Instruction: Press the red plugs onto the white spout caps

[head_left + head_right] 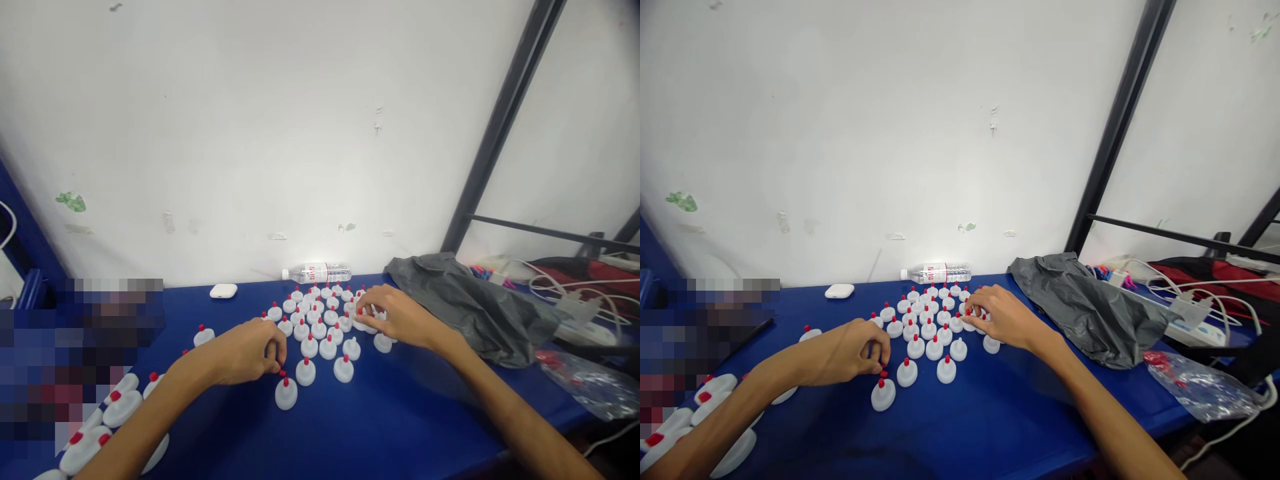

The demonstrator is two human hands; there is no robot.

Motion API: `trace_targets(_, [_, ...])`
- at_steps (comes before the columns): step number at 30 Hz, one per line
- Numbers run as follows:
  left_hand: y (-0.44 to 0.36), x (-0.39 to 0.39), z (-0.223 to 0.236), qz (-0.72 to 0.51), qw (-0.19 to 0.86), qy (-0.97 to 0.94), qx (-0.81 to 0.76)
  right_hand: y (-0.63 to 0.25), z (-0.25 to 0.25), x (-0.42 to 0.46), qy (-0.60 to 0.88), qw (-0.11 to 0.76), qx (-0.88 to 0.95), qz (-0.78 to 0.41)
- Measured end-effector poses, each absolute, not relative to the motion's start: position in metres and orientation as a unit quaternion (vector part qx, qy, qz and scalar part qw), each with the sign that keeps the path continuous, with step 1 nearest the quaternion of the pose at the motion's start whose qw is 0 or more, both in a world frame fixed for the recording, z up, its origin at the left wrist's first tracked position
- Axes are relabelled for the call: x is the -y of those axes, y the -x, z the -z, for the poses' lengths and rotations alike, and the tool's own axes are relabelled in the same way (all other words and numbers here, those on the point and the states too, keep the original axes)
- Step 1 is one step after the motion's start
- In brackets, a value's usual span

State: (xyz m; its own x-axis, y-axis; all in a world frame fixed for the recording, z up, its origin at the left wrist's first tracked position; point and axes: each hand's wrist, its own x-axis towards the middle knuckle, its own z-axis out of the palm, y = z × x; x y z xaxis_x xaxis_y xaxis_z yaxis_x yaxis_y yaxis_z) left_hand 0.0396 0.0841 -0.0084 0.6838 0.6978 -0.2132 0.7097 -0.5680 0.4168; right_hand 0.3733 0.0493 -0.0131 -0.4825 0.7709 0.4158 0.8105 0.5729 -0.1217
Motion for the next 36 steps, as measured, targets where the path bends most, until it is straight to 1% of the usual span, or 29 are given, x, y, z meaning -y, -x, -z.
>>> trace_targets(5, [-0.042, -0.082, 0.01, -0.005, 0.229, -0.885, -0.405, -0.374, 0.013, -0.048, 0.468, 0.181, 0.865, 0.007])
trace_targets(10, [-0.043, -0.082, 0.01, -0.046, 0.199, -0.885, -0.418, -0.374, 0.014, -0.049, 0.466, 0.164, 0.869, -0.017])
trace_targets(14, [-0.046, -0.083, 0.007, -0.085, 0.199, -0.889, -0.403, -0.373, 0.013, -0.048, 0.46, 0.169, 0.871, -0.023])
trace_targets(17, [-0.05, -0.081, 0.003, -0.118, 0.195, -0.892, -0.391, -0.372, 0.01, -0.045, 0.458, 0.188, 0.869, -0.018])
trace_targets(20, [-0.052, -0.08, 0.001, -0.163, 0.175, -0.891, -0.387, -0.369, 0.007, -0.041, 0.444, 0.2, 0.873, -0.021])
trace_targets(25, [-0.054, -0.081, 0.004, -0.224, 0.137, -0.889, -0.375, -0.358, 0.009, -0.037, 0.404, 0.196, 0.892, -0.05])
trace_targets(28, [-0.055, -0.082, 0.008, -0.25, 0.1, -0.894, -0.358, -0.355, 0.007, -0.035, 0.389, 0.21, 0.894, -0.071])
trace_targets(33, [-0.058, -0.084, 0.023, -0.294, 0.0, -0.901, -0.319, -0.355, 0.003, -0.03, 0.409, 0.278, 0.865, -0.081])
trace_targets(36, [-0.063, -0.082, 0.032, -0.317, -0.041, -0.902, -0.289, -0.352, 0.009, -0.032, 0.404, 0.285, 0.866, -0.08])
